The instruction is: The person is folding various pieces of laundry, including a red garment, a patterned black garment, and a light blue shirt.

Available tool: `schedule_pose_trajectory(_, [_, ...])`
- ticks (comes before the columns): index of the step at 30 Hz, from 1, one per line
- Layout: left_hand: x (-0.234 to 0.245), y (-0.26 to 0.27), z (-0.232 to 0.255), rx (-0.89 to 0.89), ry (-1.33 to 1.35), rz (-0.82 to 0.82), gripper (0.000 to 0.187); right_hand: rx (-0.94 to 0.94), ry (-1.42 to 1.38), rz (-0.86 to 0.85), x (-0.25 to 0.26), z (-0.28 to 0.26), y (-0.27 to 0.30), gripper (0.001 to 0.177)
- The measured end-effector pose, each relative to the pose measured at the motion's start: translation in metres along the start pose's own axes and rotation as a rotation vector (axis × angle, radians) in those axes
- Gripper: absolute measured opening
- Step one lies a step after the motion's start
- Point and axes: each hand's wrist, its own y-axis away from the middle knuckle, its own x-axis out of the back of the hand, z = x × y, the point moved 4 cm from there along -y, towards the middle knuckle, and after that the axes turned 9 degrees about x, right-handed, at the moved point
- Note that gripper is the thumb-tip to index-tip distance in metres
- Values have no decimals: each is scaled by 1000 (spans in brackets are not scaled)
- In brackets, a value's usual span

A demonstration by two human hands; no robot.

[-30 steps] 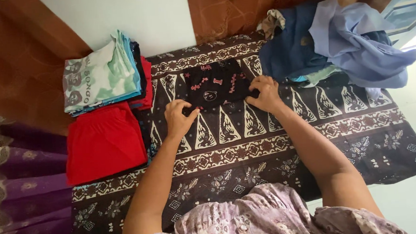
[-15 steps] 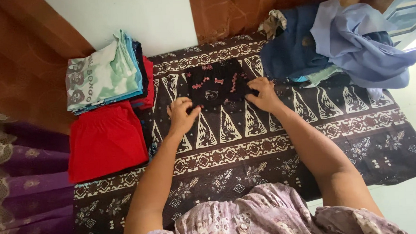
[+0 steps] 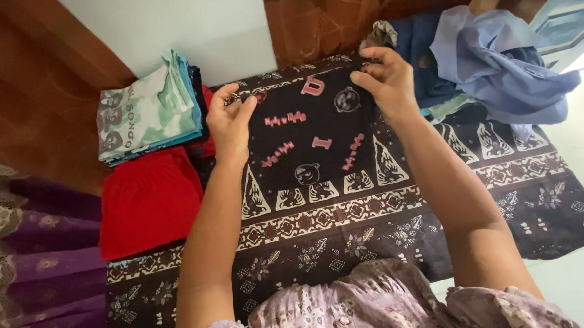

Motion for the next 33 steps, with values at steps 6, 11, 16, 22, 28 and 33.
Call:
schedule_pose_trajectory(6, [24,-38,-26,-42,-199,138,33,-26,152,-10,-2,27,-19,25])
schedule_pose_trajectory(11, [37,-15,-41,-183,-557,-10,20,332,511,-167,12,47,11,19])
schedule_pose_trajectory(16, [69,36,-117,59,-915,-135,17,116,768,-505,30,114,69,19])
schedule_pose_trajectory(22, [69,57,-118,-90,-939,-84,14,60,698,-468,34,118,84,18])
schedule_pose_trajectory(28, [66,64,-102,-110,-914,-101,12,69,657,-513,28,104,84,16])
schedule_pose_trajectory(33, [71,65,-109,-19,-865,-83,10,152,710,-577,24,93,87,18])
